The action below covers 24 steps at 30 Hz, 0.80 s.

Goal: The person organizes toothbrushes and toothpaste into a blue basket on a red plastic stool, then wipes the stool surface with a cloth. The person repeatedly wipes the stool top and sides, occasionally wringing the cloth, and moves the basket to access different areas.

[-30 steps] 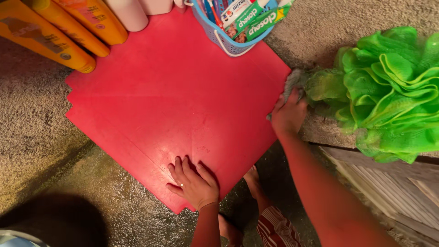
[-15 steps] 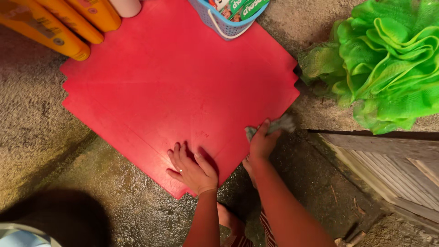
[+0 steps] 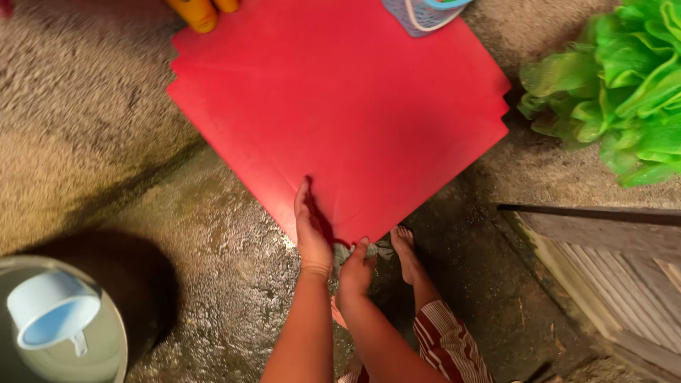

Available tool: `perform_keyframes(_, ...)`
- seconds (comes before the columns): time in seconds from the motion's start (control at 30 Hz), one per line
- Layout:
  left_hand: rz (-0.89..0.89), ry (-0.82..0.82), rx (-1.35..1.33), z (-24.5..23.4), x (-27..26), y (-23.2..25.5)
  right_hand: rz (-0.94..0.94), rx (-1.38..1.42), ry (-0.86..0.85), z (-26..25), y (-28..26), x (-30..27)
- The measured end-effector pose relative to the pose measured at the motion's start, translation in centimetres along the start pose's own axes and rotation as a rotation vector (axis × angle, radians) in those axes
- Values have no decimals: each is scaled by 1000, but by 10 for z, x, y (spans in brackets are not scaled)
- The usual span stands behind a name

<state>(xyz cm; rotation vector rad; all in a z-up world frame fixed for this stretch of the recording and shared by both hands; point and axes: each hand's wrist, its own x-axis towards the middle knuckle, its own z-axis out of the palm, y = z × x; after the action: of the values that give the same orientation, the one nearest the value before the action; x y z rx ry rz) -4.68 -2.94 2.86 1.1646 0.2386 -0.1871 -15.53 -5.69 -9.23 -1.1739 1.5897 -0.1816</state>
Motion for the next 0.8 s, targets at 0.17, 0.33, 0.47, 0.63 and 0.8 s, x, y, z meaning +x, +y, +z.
perform_keyframes(0.17,-134,158,-391,-42,-7,15,576,320,-569,-47,-17,-27)
perform_keyframes(0.33,-309,553,-146,-84,-54,5,568,599,-879,-23,-33,-28)
perform_keyframes(0.47,-350,595,-154,-109,-78,-19,259,388,-802,-33,-37,-36)
perform_keyframes(0.63,-468,604,-194,-124,-103,-54,248,287,-808,-65,-59,-69)
perform_keyframes(0.8,-514,568,-221,-122,-109,-81,488,268,-904,-31,-81,-69)
